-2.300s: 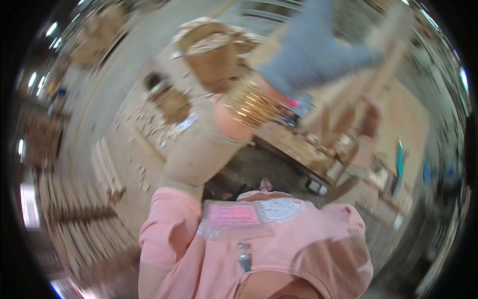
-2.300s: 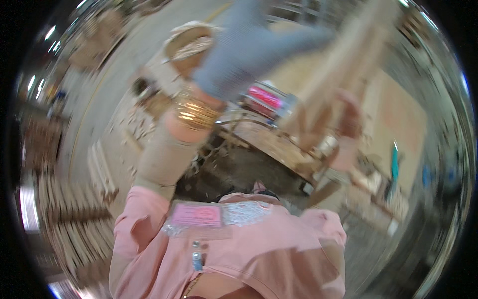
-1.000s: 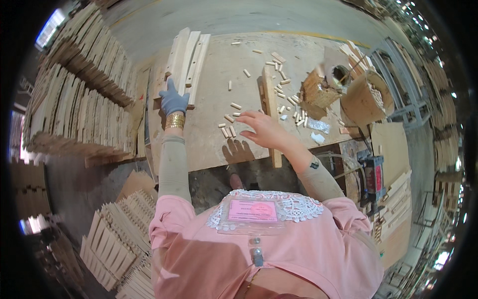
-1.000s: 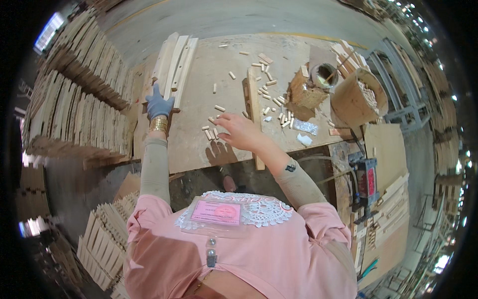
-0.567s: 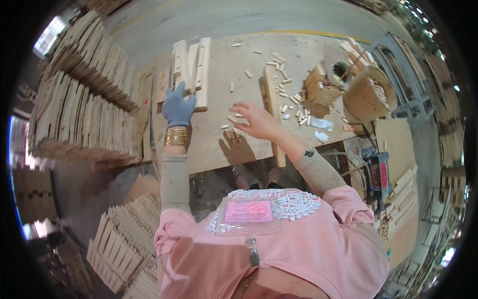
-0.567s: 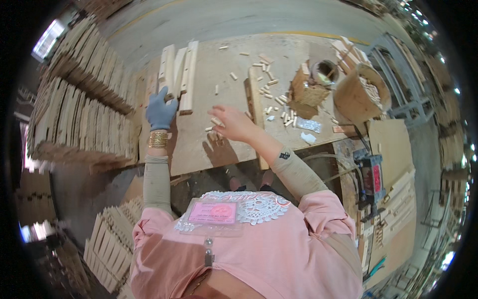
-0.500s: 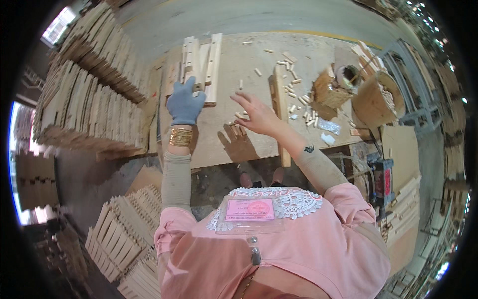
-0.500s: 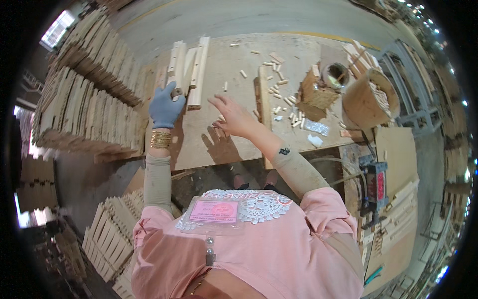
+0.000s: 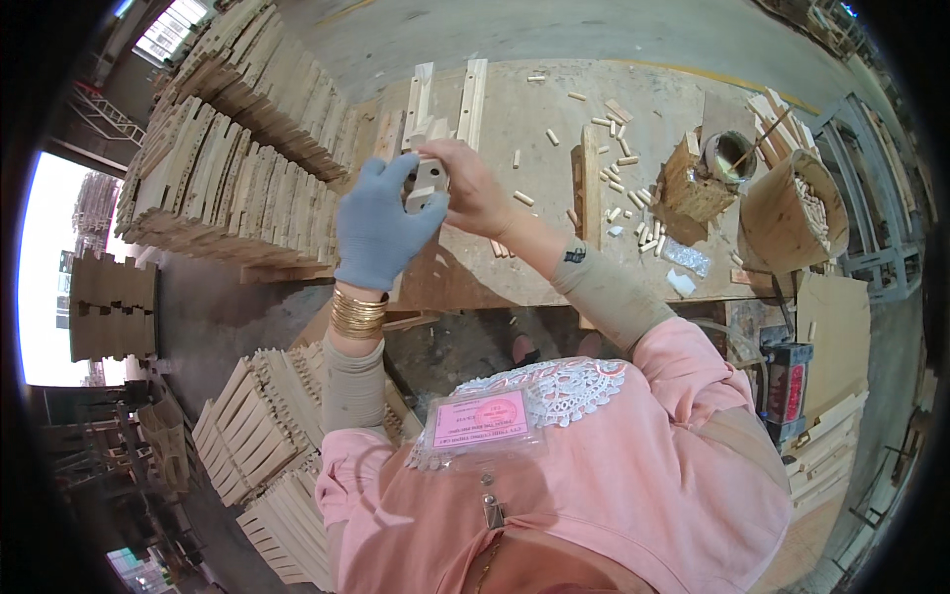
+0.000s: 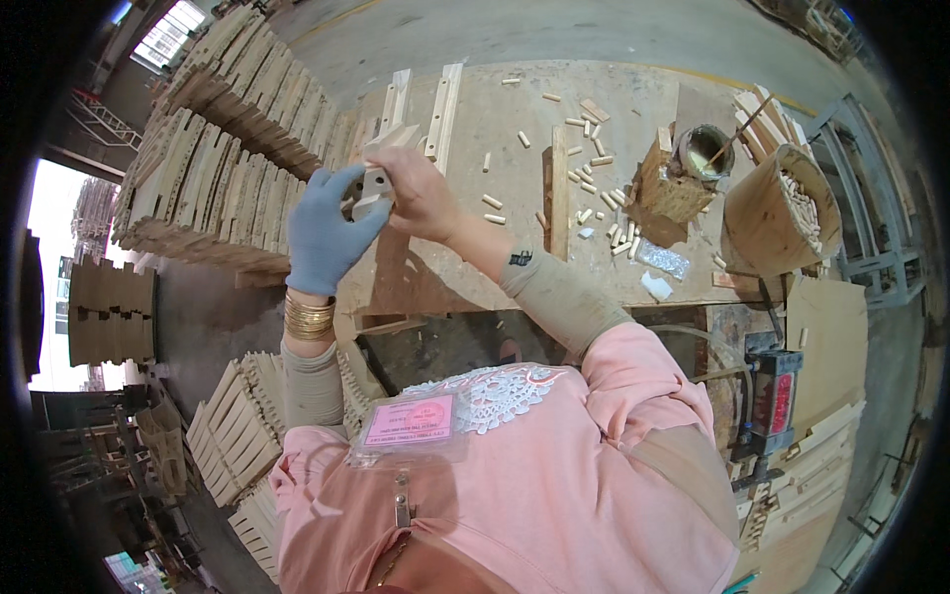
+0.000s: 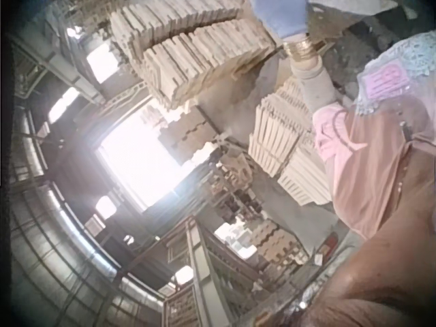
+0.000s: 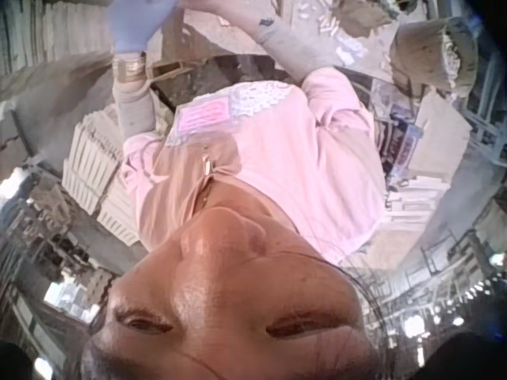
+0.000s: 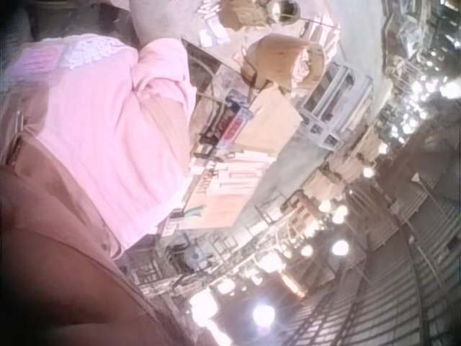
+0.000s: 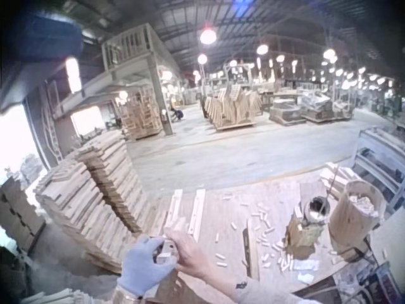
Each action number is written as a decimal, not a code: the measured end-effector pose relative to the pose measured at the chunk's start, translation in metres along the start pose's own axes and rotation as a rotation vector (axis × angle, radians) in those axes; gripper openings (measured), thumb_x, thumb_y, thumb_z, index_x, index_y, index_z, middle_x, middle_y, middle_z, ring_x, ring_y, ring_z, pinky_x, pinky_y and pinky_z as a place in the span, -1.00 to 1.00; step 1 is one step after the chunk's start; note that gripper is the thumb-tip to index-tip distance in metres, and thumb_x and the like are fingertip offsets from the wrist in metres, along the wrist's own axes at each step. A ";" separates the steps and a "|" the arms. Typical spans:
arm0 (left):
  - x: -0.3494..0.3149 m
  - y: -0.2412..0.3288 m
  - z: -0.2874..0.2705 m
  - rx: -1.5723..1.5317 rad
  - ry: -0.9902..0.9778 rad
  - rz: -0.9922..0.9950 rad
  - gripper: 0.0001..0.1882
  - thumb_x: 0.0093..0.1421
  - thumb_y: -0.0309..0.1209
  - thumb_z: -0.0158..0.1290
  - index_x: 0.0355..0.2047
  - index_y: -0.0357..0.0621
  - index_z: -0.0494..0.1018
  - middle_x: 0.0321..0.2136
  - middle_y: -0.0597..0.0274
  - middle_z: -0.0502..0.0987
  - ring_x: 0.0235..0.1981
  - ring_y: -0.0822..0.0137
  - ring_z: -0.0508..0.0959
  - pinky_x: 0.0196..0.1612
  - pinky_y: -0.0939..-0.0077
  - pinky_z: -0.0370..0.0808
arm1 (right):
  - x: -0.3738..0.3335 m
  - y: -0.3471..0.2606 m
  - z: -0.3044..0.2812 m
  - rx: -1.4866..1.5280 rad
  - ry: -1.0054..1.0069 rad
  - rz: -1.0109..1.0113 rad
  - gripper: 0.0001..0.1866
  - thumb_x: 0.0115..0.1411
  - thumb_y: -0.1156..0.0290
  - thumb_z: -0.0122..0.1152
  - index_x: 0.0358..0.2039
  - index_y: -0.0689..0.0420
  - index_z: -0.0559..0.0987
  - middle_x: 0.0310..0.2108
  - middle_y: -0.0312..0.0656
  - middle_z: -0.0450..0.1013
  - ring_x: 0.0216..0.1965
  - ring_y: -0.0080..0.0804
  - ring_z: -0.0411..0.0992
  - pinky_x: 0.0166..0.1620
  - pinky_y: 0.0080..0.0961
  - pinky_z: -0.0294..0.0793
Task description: The person is assembling small wooden pieces by inserting cylindrical dowels into pre-drilled holes. They use a brush to apply glue to the dowels and then insert them into the holes of the wooden blocks. The person handles the wooden blocks and dowels with gloved hands, occasionally adjusting their position to access different parts of the assembly.
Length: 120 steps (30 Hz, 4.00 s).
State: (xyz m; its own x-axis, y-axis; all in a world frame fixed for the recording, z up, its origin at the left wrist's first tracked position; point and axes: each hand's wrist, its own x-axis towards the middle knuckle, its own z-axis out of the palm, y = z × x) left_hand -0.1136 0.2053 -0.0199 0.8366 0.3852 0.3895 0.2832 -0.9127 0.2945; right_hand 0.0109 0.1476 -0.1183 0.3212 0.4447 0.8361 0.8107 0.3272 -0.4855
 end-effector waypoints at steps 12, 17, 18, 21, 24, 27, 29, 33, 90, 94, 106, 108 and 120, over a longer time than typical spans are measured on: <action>0.033 -0.038 -0.002 -0.924 -0.194 0.030 -0.25 -0.13 -0.31 0.28 0.03 -0.25 0.15 -0.10 0.10 0.35 -0.16 0.24 0.46 -0.08 0.40 0.43 | 0.097 -0.046 -0.056 0.124 -0.195 0.214 -0.23 -0.40 0.18 0.49 -0.16 0.22 0.34 -0.32 -0.01 0.44 -0.27 -0.15 0.43 -0.22 -0.39 0.42; 0.025 -0.016 -0.020 -1.252 -0.102 0.008 -0.46 -0.07 -0.56 0.18 -0.05 -0.31 0.25 -0.20 0.08 0.43 -0.24 0.28 0.50 -0.27 0.49 0.51 | 0.117 -0.071 -0.073 0.085 -0.301 0.317 -0.22 -0.40 0.24 0.52 -0.14 0.27 0.36 -0.31 -0.04 0.44 -0.30 -0.32 0.45 -0.23 -0.52 0.43; 0.022 -0.013 -0.024 -1.029 -0.019 0.150 -0.49 -0.06 -0.59 0.17 -0.07 -0.32 0.26 -0.20 0.09 0.43 -0.25 0.29 0.51 -0.30 0.51 0.52 | 0.117 -0.074 -0.070 0.080 -0.312 0.314 -0.21 -0.39 0.24 0.51 -0.13 0.29 0.35 -0.31 -0.03 0.44 -0.30 -0.31 0.45 -0.22 -0.53 0.42; 0.011 -0.024 -0.031 -1.189 -0.113 -0.107 -0.52 -0.06 -0.62 0.15 -0.10 -0.32 0.29 -0.23 0.11 0.45 -0.27 0.36 0.52 -0.34 0.59 0.52 | 0.110 -0.072 -0.051 0.177 -0.368 0.339 -0.17 -0.37 0.16 0.51 -0.12 0.33 0.32 -0.29 -0.01 0.44 -0.25 -0.29 0.43 -0.18 -0.52 0.40; -0.008 -0.046 -0.017 -1.193 -0.036 -0.195 -0.61 -0.02 -0.64 0.10 -0.13 -0.31 0.32 -0.28 0.13 0.47 -0.29 0.38 0.52 -0.31 0.60 0.52 | 0.099 -0.071 -0.031 0.250 -0.451 0.309 -0.18 -0.20 -0.01 0.39 -0.10 0.34 0.29 -0.26 0.03 0.42 -0.18 -0.28 0.40 -0.15 -0.50 0.37; -0.019 -0.050 -0.008 -1.161 0.084 -0.113 -0.64 0.00 -0.65 0.08 -0.14 -0.32 0.34 -0.32 0.11 0.50 -0.29 0.36 0.53 -0.23 0.54 0.51 | 0.101 -0.068 -0.022 0.344 -0.639 0.310 -0.32 0.11 -0.09 0.03 -0.09 0.35 0.28 -0.25 0.06 0.40 -0.15 -0.19 0.38 -0.12 -0.44 0.34; -0.020 -0.048 -0.013 -1.134 0.113 -0.128 -0.62 0.00 -0.64 0.08 -0.12 -0.32 0.34 -0.31 0.11 0.50 -0.29 0.36 0.52 -0.23 0.53 0.50 | 0.107 -0.067 -0.018 0.359 -0.680 0.214 -0.31 0.15 -0.10 -0.05 -0.08 0.37 0.26 -0.21 0.09 0.38 -0.13 -0.12 0.36 -0.09 -0.43 0.32; -0.025 -0.052 -0.015 -1.075 0.140 -0.178 -0.74 -0.06 -0.64 0.07 -0.29 -0.34 0.43 -0.34 0.16 0.51 -0.34 0.38 0.51 -0.25 0.57 0.44 | 0.099 -0.060 -0.013 0.048 -0.482 -0.086 -0.31 0.20 -0.08 -0.15 0.02 0.35 0.22 -0.15 0.06 0.34 -0.13 -0.07 0.34 -0.08 -0.40 0.31; 0.040 0.124 0.057 -1.347 0.080 0.007 -0.45 -0.16 -0.64 0.16 -0.11 -0.22 0.24 -0.27 0.19 0.43 -0.24 0.40 0.45 -0.15 0.56 0.39 | -0.008 0.076 -0.388 -1.012 0.053 0.696 -0.69 -0.03 0.23 0.04 -0.38 0.20 0.53 -0.45 0.03 0.48 -0.35 -0.05 0.45 -0.24 -0.24 0.42; 0.038 0.135 0.054 -1.380 0.056 0.013 -0.44 -0.16 -0.64 0.17 -0.11 -0.21 0.23 -0.29 0.23 0.42 -0.25 0.41 0.45 -0.18 0.56 0.42 | -0.015 0.067 -0.397 -0.927 -0.006 0.708 -0.68 -0.03 0.20 0.03 -0.39 0.19 0.52 -0.49 0.02 0.47 -0.38 -0.05 0.45 -0.28 -0.25 0.43; 0.039 0.152 0.063 -1.410 0.027 0.040 -0.42 -0.16 -0.69 0.16 -0.09 -0.18 0.22 -0.28 0.23 0.42 -0.27 0.41 0.47 -0.19 0.56 0.46 | -0.022 0.049 -0.392 -0.896 0.106 0.542 -0.73 0.10 0.26 -0.07 -0.42 0.21 0.47 -0.55 0.04 0.44 -0.45 0.03 0.42 -0.37 -0.18 0.37; 0.038 0.153 0.063 -1.417 0.020 0.043 -0.42 -0.16 -0.70 0.16 -0.09 -0.19 0.22 -0.27 0.22 0.42 -0.27 0.40 0.47 -0.19 0.56 0.47 | -0.029 0.053 -0.386 -0.812 0.090 0.573 -0.72 0.11 0.25 -0.08 -0.42 0.22 0.46 -0.55 0.05 0.44 -0.45 0.03 0.41 -0.37 -0.17 0.36; 0.038 0.148 0.068 -1.397 -0.008 0.108 -0.43 -0.16 -0.67 0.19 -0.11 -0.20 0.25 -0.27 0.22 0.42 -0.27 0.42 0.47 -0.20 0.58 0.48 | -0.026 0.035 -0.386 -0.959 0.115 0.414 -0.74 0.14 0.21 -0.06 -0.40 0.14 0.45 -0.57 -0.01 0.44 -0.48 -0.02 0.43 -0.42 -0.20 0.39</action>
State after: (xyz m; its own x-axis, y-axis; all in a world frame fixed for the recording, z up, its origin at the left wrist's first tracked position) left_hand -0.0085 0.0754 -0.0207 0.8279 0.3180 0.4620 -0.4726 -0.0479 0.8800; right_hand 0.2195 -0.1741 -0.0581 0.6659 0.2727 0.6944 0.6584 -0.6524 -0.3752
